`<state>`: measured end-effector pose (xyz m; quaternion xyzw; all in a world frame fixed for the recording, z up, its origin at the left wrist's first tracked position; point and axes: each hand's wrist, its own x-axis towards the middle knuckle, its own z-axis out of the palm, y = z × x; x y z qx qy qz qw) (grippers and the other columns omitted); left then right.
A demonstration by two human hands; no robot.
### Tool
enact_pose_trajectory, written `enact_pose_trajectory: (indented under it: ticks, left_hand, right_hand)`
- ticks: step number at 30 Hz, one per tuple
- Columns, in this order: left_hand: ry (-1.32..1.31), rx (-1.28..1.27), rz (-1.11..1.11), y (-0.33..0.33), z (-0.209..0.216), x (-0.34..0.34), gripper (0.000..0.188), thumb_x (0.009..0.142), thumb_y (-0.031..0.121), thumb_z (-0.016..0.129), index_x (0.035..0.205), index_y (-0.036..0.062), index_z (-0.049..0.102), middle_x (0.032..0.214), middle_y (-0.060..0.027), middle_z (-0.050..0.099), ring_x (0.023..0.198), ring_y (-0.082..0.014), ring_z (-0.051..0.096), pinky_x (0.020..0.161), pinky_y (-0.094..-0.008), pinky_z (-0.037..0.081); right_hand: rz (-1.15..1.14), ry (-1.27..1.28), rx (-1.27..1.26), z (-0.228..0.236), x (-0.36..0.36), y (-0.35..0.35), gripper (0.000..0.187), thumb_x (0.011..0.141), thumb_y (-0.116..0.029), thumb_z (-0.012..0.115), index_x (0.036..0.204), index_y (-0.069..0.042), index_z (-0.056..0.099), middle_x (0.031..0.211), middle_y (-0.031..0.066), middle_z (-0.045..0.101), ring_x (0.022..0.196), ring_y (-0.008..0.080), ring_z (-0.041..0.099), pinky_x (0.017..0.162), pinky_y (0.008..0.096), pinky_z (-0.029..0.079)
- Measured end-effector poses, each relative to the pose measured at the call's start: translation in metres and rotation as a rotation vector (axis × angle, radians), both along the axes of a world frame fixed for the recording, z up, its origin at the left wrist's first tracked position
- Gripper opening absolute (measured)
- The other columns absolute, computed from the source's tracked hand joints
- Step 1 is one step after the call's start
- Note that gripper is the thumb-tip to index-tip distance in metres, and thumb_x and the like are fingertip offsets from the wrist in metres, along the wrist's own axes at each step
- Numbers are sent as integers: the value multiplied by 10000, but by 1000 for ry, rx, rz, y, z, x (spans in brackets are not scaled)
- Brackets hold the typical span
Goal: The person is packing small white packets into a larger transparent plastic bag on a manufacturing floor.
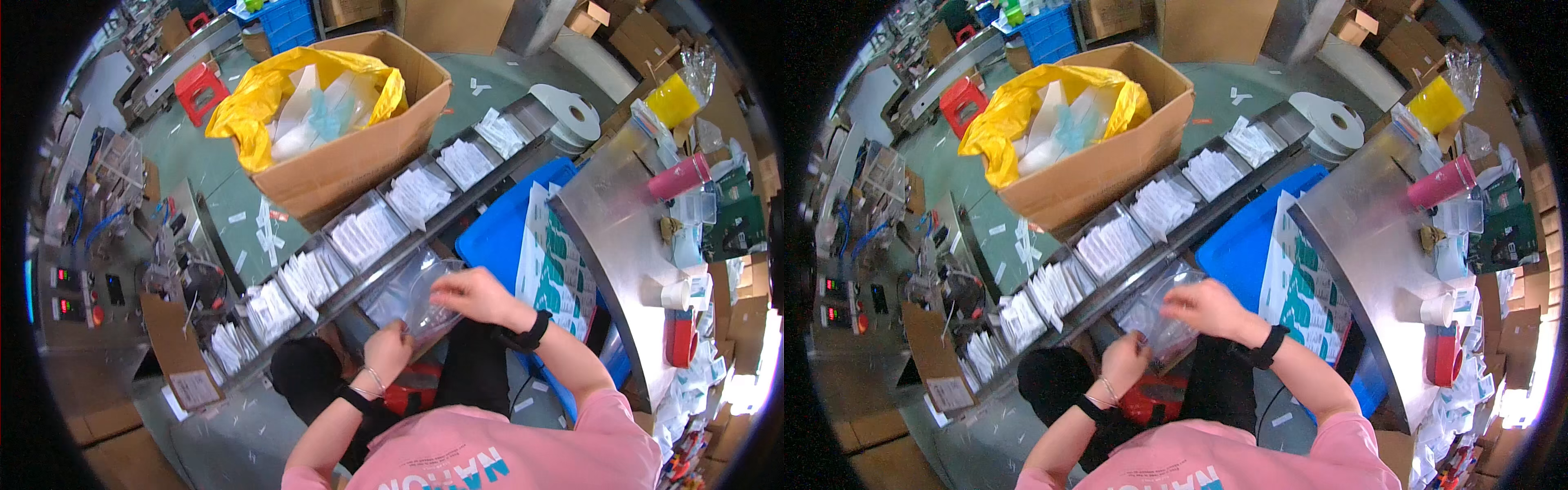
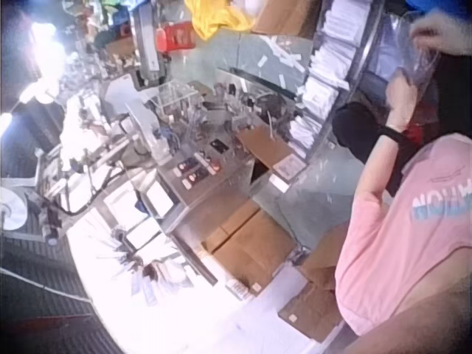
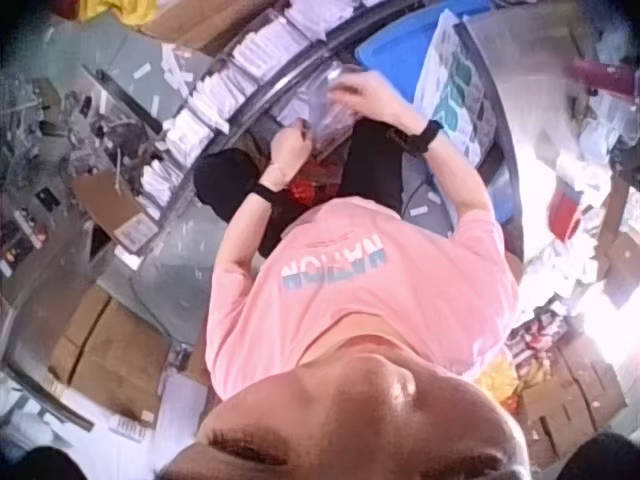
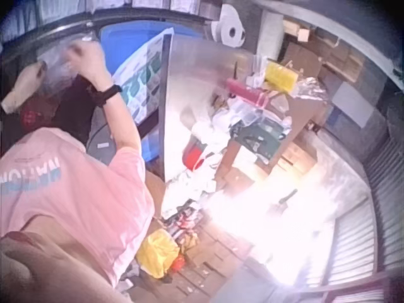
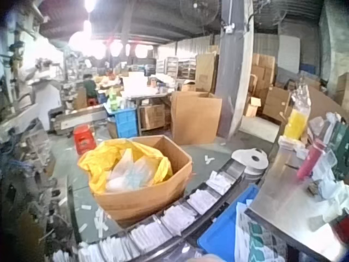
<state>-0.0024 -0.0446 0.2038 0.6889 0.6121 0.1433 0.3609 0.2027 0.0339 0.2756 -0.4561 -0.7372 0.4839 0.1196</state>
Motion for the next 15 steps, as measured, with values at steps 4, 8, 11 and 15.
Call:
enact_pose_trajectory:
  ticks: [4, 8, 11, 15]
  left_hand:
    - [77, -142, -309, 19, -15, 25, 148, 783, 178, 518, 812, 38, 556, 702, -203, 610, 660, -382, 604, 603, -488, 475]
    - [8, -300, -629, 18, -54, 41, 170, 749, 154, 513, 819, 17, 586, 774, -219, 623, 746, -377, 621, 660, -484, 481]
    - [3, -465, -808, 19, -70, 37, 218, 755, 157, 498, 825, 12, 645, 828, -185, 651, 761, -343, 643, 667, -453, 502]
    - [-110, -377, -827, 27, -62, 48, 220, 761, 128, 472, 733, 34, 669, 759, -190, 653, 709, -309, 660, 608, -428, 514]
  right_hand:
    - [-819, 199, 340, -18, 18, 117, 176, 795, -82, 622, 950, 1, 617, 765, 62, 640, 700, 123, 591, 622, 261, 476]
    - [-1541, 246, 451, -84, 89, 250, 275, 747, -158, 683, 954, 1, 598, 816, 80, 631, 739, 191, 595, 678, 320, 482]
    - [-1562, -324, 530, -102, 114, 309, 514, 690, -357, 716, 1065, -38, 570, 932, 142, 624, 921, 302, 575, 844, 430, 420]
    - [-1366, -567, 473, -106, 178, 361, 498, 663, -427, 711, 1007, -76, 629, 936, 154, 636, 1050, 353, 513, 925, 443, 357]
